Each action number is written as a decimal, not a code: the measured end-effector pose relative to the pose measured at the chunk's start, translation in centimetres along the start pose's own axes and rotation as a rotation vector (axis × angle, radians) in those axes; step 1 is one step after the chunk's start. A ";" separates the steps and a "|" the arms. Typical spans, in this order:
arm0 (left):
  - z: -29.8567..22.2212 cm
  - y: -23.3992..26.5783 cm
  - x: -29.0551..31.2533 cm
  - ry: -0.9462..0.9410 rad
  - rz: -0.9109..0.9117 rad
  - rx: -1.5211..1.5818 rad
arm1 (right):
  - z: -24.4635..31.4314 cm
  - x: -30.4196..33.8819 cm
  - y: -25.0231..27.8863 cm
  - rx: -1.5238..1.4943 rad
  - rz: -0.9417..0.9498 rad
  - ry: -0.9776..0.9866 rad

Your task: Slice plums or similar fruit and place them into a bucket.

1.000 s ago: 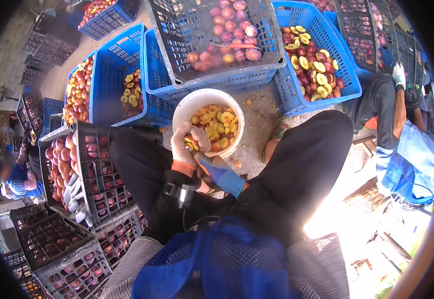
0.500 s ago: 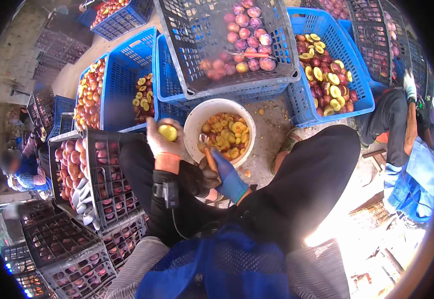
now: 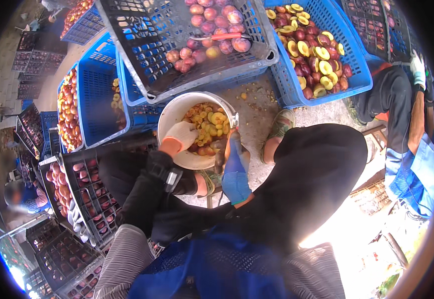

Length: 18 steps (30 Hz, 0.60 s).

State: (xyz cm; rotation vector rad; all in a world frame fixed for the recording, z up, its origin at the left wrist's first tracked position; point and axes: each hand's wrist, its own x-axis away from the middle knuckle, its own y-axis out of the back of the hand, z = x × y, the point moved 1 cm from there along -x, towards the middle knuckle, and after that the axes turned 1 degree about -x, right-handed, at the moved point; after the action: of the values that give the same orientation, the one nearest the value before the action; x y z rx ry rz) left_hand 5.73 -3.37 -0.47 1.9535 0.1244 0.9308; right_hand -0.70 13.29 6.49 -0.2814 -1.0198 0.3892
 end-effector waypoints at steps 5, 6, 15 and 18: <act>-2.3 -4.6 -4.2 0.197 -0.028 0.371 | 1.6 -0.1 0.7 0.057 -0.077 -0.005; -2.8 -5.1 -4.4 0.139 0.022 0.427 | 1.8 -0.2 0.7 0.045 -0.090 -0.004; -3.9 -3.9 -2.2 0.100 -0.074 0.577 | 1.9 -0.3 0.8 0.073 -0.080 -0.023; -3.2 -0.3 0.4 0.134 0.238 1.767 | 1.1 0.5 0.5 0.258 -0.032 -0.025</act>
State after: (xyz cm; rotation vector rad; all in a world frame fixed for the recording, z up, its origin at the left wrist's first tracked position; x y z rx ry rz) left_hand 3.98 -0.81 0.37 3.5118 1.1205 1.2238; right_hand -1.53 14.03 7.24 -0.0290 -0.9852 0.4909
